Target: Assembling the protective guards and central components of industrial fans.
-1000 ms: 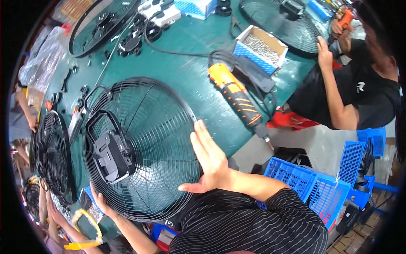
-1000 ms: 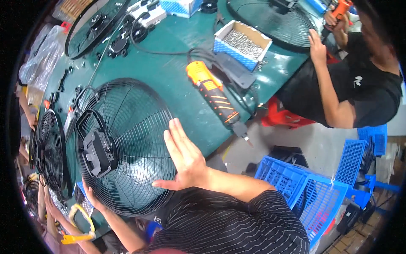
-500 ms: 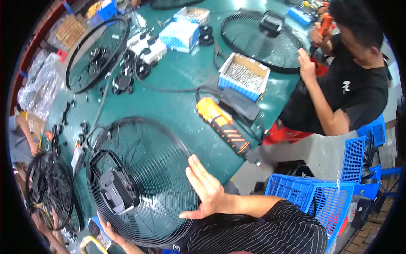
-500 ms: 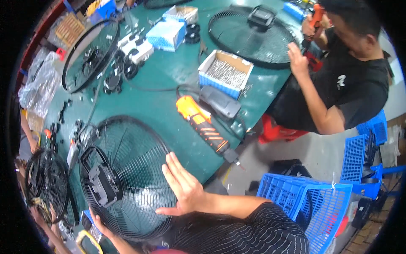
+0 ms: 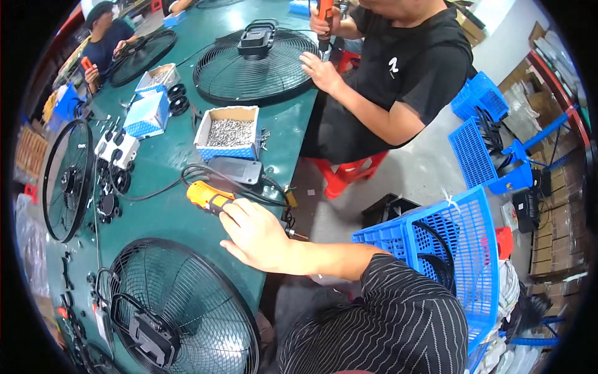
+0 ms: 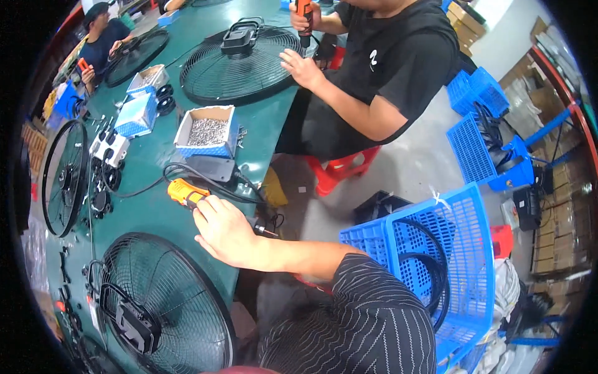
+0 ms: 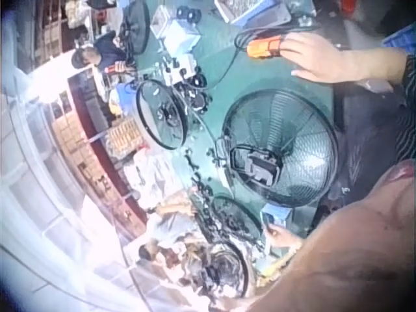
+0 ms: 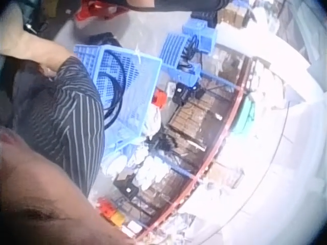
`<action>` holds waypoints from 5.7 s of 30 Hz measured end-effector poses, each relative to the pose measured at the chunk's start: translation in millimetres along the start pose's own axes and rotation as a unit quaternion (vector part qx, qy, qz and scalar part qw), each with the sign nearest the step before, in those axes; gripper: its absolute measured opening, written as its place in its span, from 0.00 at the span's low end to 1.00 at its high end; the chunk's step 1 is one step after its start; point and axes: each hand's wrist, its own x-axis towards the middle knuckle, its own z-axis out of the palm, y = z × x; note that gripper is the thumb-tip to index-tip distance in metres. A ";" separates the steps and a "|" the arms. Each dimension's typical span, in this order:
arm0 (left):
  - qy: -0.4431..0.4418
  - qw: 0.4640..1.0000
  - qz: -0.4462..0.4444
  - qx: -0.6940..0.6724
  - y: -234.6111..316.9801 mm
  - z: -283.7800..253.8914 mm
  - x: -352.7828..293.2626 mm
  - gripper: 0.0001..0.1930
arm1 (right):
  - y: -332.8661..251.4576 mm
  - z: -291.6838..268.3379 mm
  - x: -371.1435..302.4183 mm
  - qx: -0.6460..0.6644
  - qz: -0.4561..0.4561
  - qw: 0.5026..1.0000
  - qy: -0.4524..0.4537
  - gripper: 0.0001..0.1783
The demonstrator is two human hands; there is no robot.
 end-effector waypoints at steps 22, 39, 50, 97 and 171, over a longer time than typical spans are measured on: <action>-0.080 0.888 0.380 -0.248 -177.4 70.4 2.4 0.11 | 19.0 -65.2 28.6 0.465 0.175 0.864 -0.078 0.38; -0.300 0.951 -0.071 0.002 -140.4 32.9 -1.5 0.10 | -39.8 -85.9 36.4 0.727 0.124 0.669 -0.089 0.35; -0.083 0.869 -0.244 -0.422 -66.0 -7.6 15.4 0.07 | -61.3 -76.2 42.0 0.776 0.085 0.615 -0.113 0.35; -0.544 0.423 -0.163 -0.706 307.0 38.8 132.4 0.13 | -63.7 -69.1 69.1 0.820 -0.016 0.556 0.132 0.27; -0.537 0.621 0.438 -0.367 346.5 165.3 224.5 0.20 | -54.1 42.8 148.6 0.640 -0.142 0.659 -0.370 0.42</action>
